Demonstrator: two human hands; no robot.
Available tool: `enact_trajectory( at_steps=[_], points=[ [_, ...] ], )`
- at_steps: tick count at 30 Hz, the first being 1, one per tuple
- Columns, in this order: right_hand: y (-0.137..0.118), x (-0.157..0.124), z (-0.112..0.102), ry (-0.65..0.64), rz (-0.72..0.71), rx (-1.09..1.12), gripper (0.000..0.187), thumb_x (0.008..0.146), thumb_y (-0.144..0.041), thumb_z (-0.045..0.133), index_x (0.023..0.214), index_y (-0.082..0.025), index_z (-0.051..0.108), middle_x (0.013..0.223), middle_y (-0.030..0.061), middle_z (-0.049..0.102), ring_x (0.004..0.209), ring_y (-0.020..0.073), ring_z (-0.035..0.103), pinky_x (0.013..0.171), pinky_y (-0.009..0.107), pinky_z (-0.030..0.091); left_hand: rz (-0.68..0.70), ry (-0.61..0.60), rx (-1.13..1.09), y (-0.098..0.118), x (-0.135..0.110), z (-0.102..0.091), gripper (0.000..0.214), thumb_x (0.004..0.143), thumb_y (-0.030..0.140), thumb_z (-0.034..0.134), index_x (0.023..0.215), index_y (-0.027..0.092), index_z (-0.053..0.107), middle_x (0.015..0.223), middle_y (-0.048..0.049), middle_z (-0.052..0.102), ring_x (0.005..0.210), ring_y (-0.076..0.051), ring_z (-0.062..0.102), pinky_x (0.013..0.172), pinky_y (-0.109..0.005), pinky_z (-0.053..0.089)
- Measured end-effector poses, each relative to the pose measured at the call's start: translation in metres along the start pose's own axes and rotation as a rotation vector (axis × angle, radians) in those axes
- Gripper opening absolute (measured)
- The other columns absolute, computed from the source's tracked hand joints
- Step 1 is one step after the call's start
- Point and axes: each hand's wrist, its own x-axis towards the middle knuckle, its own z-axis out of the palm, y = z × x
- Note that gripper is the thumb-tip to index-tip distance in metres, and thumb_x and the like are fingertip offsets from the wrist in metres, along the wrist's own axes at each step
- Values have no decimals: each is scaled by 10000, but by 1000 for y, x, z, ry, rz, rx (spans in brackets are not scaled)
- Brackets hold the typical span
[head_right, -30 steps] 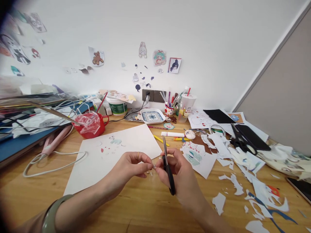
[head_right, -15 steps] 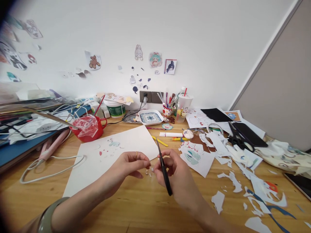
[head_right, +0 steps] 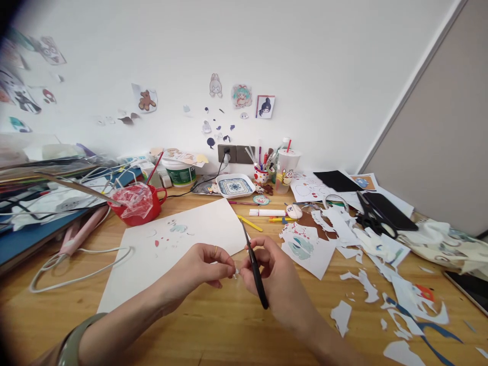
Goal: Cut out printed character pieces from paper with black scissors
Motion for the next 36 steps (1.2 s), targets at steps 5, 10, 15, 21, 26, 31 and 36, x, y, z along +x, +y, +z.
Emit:
enact_trajectory(
  at_steps=[5, 10, 15, 21, 26, 31, 36],
  points=[
    [-3, -1, 0, 28, 0, 6, 273, 680, -174, 600, 890, -229, 434, 663, -29, 580, 584, 139, 543, 519, 243, 413, -8, 4, -16, 0, 0, 0, 84, 585, 244, 621, 612, 166, 636, 624, -1, 585, 644, -134, 497, 585, -243, 402],
    [-4, 0, 0, 47, -13, 30, 272, 678, -138, 609, 874, -228, 444, 643, -46, 574, 570, 122, 528, 517, 225, 413, -8, 8, -13, -1, 1, 0, 92, 589, 251, 628, 614, 163, 633, 629, -3, 582, 643, -130, 491, 581, -242, 401],
    [-3, 0, -1, 61, -4, 42, 267, 692, -139, 606, 878, -242, 444, 667, -51, 585, 589, 125, 545, 530, 223, 420, -8, 5, -37, -2, 1, 1, 104, 594, 250, 636, 630, 153, 633, 630, -9, 589, 641, -126, 494, 575, -235, 403],
    [-5, 0, 0, 69, -7, 34, 255, 693, -136, 594, 869, -237, 439, 648, -48, 573, 573, 120, 529, 515, 219, 414, 1, 14, -66, -2, 1, 0, 115, 588, 257, 655, 634, 153, 636, 646, -6, 590, 646, -121, 492, 573, -228, 410],
    [-7, 0, 0, 70, -7, 37, 251, 692, -140, 600, 859, -233, 437, 652, -50, 573, 587, 114, 531, 541, 218, 423, 4, 15, -66, -5, 3, 1, 117, 591, 253, 659, 634, 148, 630, 638, -3, 583, 636, -112, 484, 568, -221, 409],
    [-6, -2, -1, 66, -16, 52, 251, 702, -143, 597, 868, -241, 436, 674, -56, 572, 604, 108, 537, 557, 211, 425, 21, 23, -77, -6, 2, 3, 109, 602, 246, 650, 630, 143, 624, 628, 3, 572, 627, -101, 475, 558, -207, 404],
    [-9, -2, 0, 85, -13, 41, 260, 686, -143, 607, 859, -238, 439, 660, -54, 574, 603, 117, 541, 552, 219, 428, 22, 32, -71, -6, 1, 3, 112, 603, 249, 648, 637, 145, 624, 637, -3, 580, 641, -109, 483, 551, -207, 406]
  ],
)
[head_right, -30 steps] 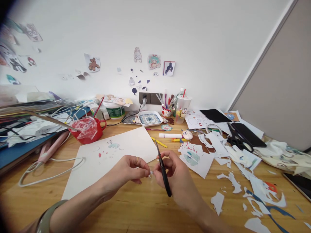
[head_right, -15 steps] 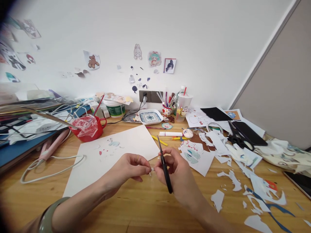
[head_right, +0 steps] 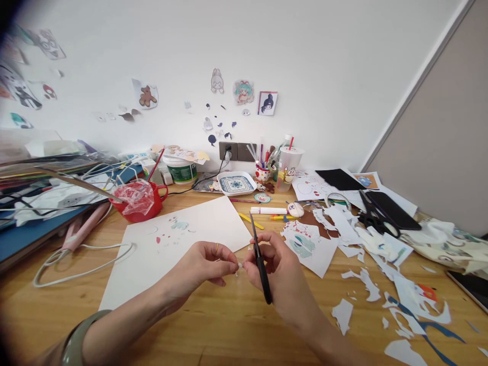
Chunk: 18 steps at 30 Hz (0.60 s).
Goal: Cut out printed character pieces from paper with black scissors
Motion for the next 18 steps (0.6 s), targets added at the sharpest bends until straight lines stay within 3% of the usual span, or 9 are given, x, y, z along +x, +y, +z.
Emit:
enact_trajectory(
  at_steps=[18],
  points=[
    [-2, 0, 0, 26, -35, 17, 220, 712, -194, 605, 853, -231, 440, 653, -50, 566, 541, 102, 499, 480, 201, 387, 25, 43, -95, 3, -2, -1, 119, 612, 255, 670, 643, 146, 633, 627, 7, 578, 615, -89, 490, 552, -189, 420]
  ],
)
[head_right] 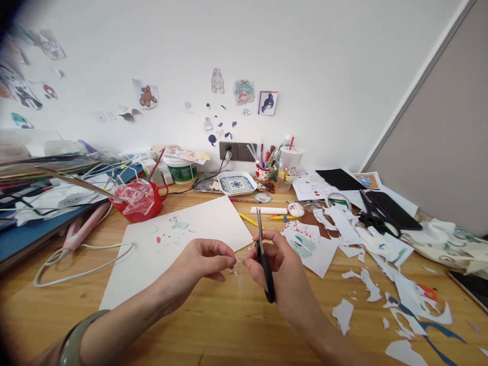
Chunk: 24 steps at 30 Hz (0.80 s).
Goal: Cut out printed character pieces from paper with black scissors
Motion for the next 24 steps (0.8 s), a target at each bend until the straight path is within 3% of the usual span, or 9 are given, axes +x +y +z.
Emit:
enact_trajectory(
  at_steps=[5, 12, 24],
  points=[
    [2, 0, 0, -19, 7, 1, 213, 718, -210, 609, 848, -233, 442, 625, -59, 550, 512, 100, 492, 460, 201, 387, 35, 35, -70, 3, -2, -1, 113, 625, 259, 670, 653, 154, 637, 678, -6, 605, 662, -98, 513, 554, -180, 424],
    [5, 1, 2, 43, -56, 71, 274, 711, -229, 649, 905, -253, 456, 728, -21, 616, 661, 143, 573, 591, 246, 460, 8, 49, -75, -2, 1, 0, 119, 617, 262, 670, 643, 151, 636, 682, -13, 596, 680, -111, 512, 546, -189, 425],
    [-3, -3, 6, 32, -31, -4, 243, 691, -163, 602, 859, -237, 444, 666, -34, 587, 583, 135, 541, 508, 240, 425, -44, 22, -20, -2, -1, 4, 110, 584, 256, 664, 611, 155, 632, 654, -9, 576, 676, -129, 498, 539, -212, 411]
  ],
)
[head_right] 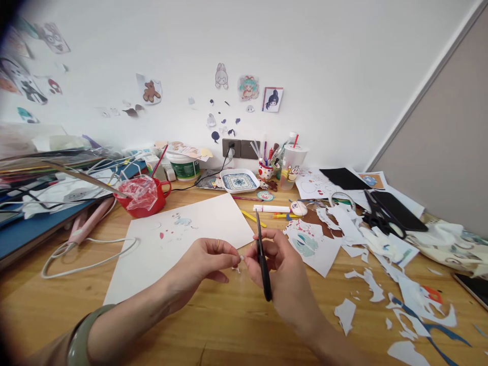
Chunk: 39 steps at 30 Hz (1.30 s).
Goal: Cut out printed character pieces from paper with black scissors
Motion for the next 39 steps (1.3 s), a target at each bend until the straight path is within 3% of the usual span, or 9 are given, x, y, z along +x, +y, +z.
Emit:
enact_trajectory(
  at_steps=[30, 36, 39],
  points=[
    [2, 2, 0, -6, 49, 44, 258, 664, -205, 631, 851, -233, 455, 654, -36, 585, 571, 133, 531, 493, 231, 431, 60, 4, 73, -1, 1, 0, 118, 596, 272, 661, 613, 158, 635, 616, 14, 560, 617, -109, 482, 562, -217, 405],
    [0, 2, -2, -5, 42, 42, 228, 727, -303, 614, 862, -238, 443, 668, -30, 565, 559, 129, 518, 458, 223, 388, 123, 47, -22, 4, -1, -1, 118, 613, 264, 667, 640, 153, 637, 665, -3, 592, 644, -110, 500, 581, -210, 413],
    [2, 0, -1, -98, 34, 75, 246, 752, -403, 564, 867, -233, 428, 660, -16, 546, 551, 142, 496, 435, 237, 354, 179, 110, -86, 5, -3, -2, 130, 617, 273, 674, 645, 151, 640, 660, -3, 590, 646, -109, 501, 593, -207, 406]
  ],
)
